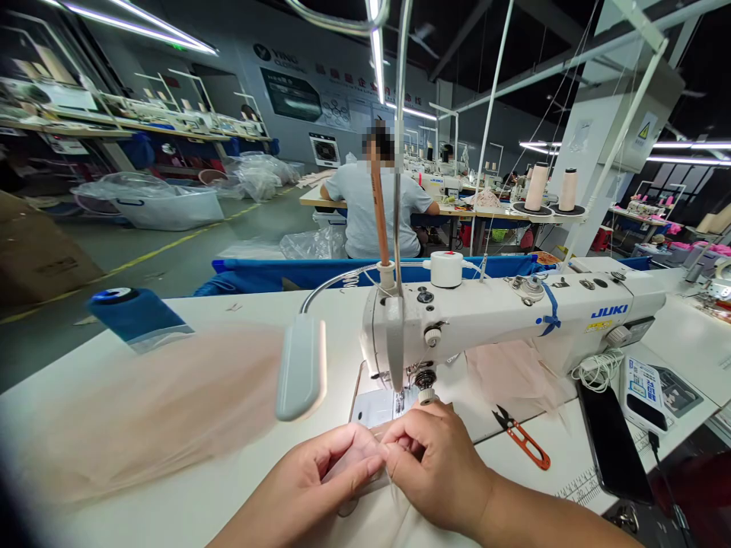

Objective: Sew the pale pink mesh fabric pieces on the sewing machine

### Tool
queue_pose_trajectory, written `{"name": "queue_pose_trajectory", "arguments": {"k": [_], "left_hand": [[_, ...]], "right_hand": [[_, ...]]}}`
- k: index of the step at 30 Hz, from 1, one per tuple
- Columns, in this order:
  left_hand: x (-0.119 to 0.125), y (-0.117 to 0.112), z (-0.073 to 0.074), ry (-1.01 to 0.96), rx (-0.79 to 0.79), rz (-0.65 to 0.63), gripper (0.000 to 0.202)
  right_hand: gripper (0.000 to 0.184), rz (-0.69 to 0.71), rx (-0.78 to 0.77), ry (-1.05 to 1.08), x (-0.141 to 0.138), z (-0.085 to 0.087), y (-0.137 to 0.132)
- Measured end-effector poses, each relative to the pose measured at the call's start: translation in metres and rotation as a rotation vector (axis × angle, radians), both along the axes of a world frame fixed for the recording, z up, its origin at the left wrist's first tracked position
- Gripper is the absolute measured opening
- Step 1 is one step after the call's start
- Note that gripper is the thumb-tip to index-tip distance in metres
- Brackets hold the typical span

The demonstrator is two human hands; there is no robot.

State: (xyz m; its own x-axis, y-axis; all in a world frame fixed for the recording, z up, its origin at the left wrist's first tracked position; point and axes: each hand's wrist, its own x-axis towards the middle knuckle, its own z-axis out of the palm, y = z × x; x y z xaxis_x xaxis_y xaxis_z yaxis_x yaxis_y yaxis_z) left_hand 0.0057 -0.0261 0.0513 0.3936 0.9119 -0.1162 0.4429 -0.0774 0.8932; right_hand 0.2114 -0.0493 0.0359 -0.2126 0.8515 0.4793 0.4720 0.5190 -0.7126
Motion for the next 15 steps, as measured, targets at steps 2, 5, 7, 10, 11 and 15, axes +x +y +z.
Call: {"name": "queue_pose_trajectory", "arguments": {"k": [2,5,7,10,11,15], "left_hand": [[0.002,-0.001,0.004,0.020,-0.003,-0.013,0.043],[0.005,0.001,0.006,0.088,0.123,0.002,0.041],[0.006,0.004,0.003,0.183,0.236,-0.003,0.038],[0.008,0.009,-0.009,0.369,0.378,-0.013,0.032],[0.008,0.010,-0.014,0.404,0.443,0.003,0.029],[0.006,0.009,-0.027,0.372,0.905,0.071,0.014]], "right_hand": [[0.014,-0.004,-0.003,-0.002,0.000,-0.001,0.000],[0.014,-0.024,-0.013,-0.035,-0.002,-0.005,0.001],[0.016,-0.056,-0.031,-0.081,-0.003,-0.007,0.003],[0.020,-0.112,-0.065,-0.192,-0.005,-0.010,0.006],[0.021,-0.130,-0.073,-0.230,-0.005,-0.011,0.006],[0.019,-0.180,-0.064,-0.308,-0.006,-0.012,0.009]]}}
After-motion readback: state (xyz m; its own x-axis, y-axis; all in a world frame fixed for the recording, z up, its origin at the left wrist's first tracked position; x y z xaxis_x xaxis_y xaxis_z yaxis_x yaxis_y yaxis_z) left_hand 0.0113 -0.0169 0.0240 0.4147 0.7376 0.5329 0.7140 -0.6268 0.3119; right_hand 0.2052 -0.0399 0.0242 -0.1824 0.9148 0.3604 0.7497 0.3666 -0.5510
